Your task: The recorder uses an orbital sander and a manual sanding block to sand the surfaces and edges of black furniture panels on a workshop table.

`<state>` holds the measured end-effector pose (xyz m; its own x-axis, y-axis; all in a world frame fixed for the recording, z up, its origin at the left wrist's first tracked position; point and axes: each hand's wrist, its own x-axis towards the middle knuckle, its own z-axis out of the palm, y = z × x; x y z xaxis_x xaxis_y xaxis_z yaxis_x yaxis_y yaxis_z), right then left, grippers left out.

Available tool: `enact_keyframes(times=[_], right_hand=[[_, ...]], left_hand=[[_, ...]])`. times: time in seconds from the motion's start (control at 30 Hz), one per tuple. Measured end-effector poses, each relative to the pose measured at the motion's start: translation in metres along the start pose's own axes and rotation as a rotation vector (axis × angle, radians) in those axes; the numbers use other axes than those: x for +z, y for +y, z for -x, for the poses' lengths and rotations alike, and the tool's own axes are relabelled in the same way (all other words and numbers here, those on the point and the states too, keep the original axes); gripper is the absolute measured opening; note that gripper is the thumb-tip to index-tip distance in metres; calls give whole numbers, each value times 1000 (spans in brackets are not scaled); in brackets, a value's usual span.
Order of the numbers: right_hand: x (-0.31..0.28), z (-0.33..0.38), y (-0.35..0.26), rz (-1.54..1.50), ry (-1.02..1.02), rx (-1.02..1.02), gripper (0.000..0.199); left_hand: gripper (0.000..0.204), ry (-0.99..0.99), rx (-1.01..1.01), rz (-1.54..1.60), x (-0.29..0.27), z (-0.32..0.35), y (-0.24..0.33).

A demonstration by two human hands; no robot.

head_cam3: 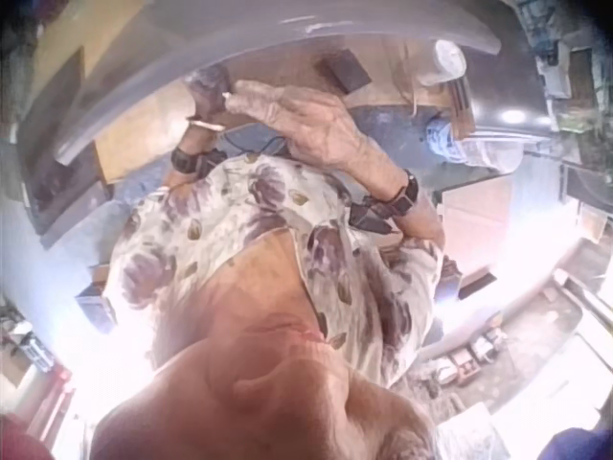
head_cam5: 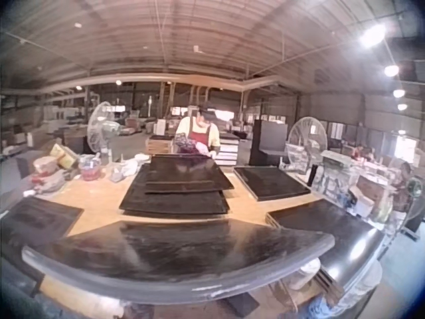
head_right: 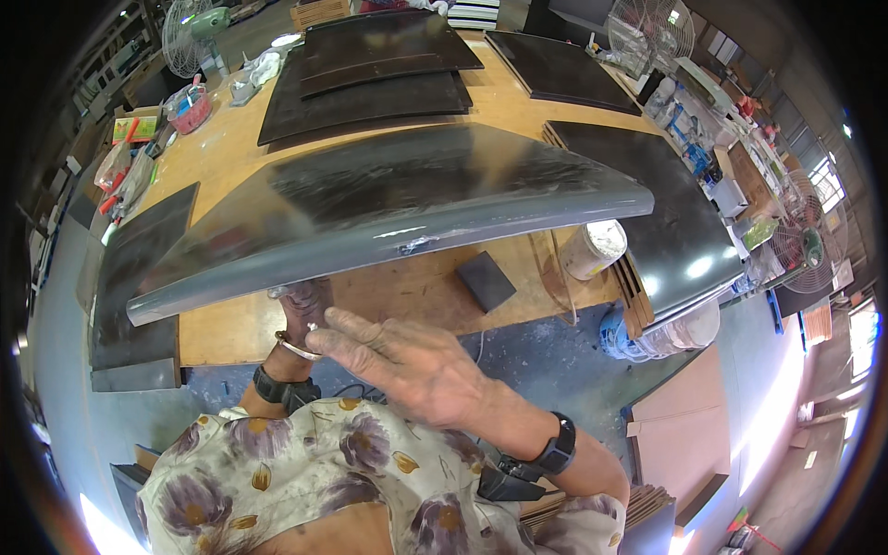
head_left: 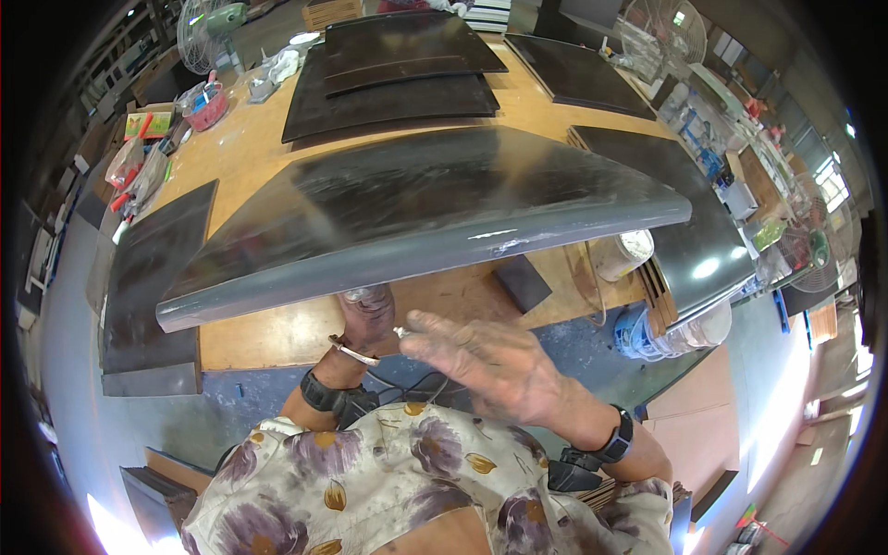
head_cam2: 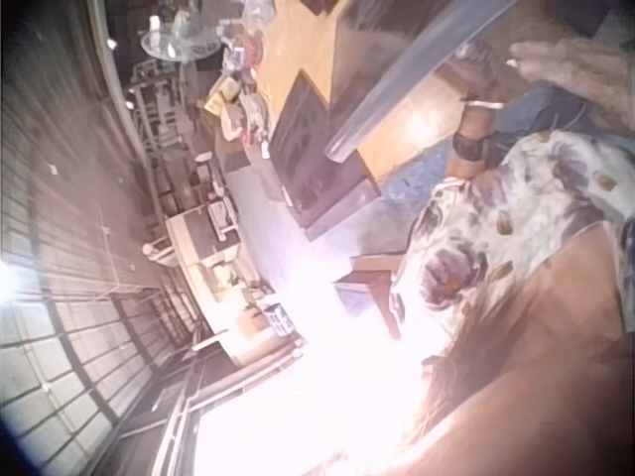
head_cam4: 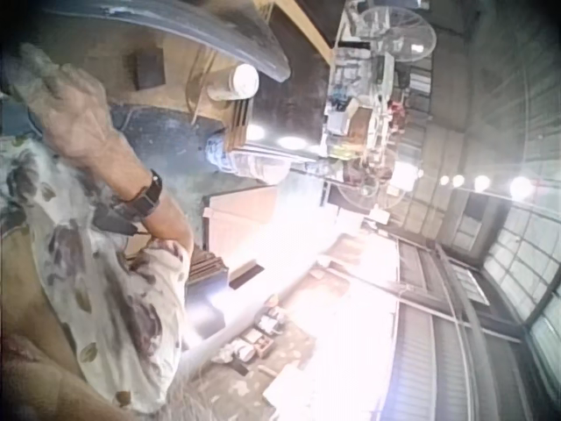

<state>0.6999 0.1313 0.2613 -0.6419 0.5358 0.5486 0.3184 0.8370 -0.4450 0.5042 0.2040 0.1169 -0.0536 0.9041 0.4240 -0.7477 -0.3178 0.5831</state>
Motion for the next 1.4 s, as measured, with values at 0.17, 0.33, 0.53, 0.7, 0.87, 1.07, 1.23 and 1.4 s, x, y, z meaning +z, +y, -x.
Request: enact_keyframes(times=[0.17, 0.33, 0.53, 0.7, 0.87, 1.07, 1.23, 1.4], right_hand=[[-24, 18, -5, 176, 245, 69, 57], [-26, 39, 2, -35, 472, 394, 53], [-6, 65, 29, 153, 265, 344, 54], [-1, 103, 96, 142, 300, 819, 47], [11, 141, 179, 374, 235, 1079, 44], [39, 132, 220, 494, 326, 813, 51], [92, 125, 217, 435, 153, 769, 63], [116, 129, 225, 472, 144, 746, 57]], left_hand=[[24, 61, 47, -46, -10, -1, -4], [34, 30, -19, 8, -14, 1, 0], [63, 5, 139, -261, -5, -24, 14], [72, 37, 153, -348, 9, -39, 25], [76, -81, 106, -362, 25, -40, 32], [79, 0, 36, -384, 34, -40, 39], [77, 2, 43, -349, 31, -38, 41], [78, 48, 41, -395, 27, -34, 39]])
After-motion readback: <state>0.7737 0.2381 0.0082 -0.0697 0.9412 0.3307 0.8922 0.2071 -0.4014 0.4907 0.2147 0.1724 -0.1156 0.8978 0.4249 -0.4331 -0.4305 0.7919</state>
